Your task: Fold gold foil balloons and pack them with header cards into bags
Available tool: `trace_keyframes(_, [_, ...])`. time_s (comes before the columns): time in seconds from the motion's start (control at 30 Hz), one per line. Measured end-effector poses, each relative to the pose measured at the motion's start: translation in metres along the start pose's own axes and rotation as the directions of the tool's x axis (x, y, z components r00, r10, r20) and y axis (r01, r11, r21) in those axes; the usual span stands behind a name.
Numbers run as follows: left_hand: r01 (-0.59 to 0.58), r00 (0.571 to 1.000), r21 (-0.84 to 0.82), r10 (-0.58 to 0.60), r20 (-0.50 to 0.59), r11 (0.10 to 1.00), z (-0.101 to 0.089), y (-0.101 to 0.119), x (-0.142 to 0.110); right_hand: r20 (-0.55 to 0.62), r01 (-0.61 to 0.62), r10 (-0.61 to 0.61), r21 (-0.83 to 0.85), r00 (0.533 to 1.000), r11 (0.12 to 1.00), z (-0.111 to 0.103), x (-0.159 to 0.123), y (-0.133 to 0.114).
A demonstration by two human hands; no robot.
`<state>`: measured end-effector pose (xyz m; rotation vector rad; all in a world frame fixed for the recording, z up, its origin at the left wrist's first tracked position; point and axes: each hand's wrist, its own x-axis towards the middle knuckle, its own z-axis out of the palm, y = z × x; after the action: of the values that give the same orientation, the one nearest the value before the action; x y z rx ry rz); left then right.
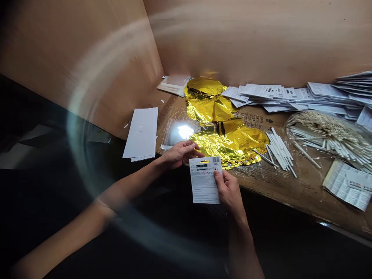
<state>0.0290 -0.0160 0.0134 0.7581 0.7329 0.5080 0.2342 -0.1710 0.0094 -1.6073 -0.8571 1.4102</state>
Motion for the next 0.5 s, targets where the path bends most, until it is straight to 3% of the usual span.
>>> trace_keyframes(0.13, [-0.113,0.971,-0.01,0.108,-0.213,0.994,-0.003,-0.009,0.01,0.299,-0.116,0.072,0.131,0.952,0.985,0.008,-0.009,-0.004])
trace_keyframes(0.2, [-0.139,0.954,0.009,0.137,-0.267,0.99,-0.002,-0.016,0.014,0.357,-0.17,0.099,0.172,0.929,0.97,0.013,-0.01,0.0])
trace_keyframes(0.4, [-0.153,0.968,0.013,0.153,-0.2,0.988,0.007,-0.033,0.01,0.477,-0.215,0.092,0.209,0.874,0.954,0.023,-0.004,0.018])
trace_keyframes(0.5, [-0.099,0.987,0.014,0.099,-0.129,0.995,0.009,-0.036,0.006,0.452,-0.221,0.104,0.215,0.886,0.951,0.023,0.003,0.023])
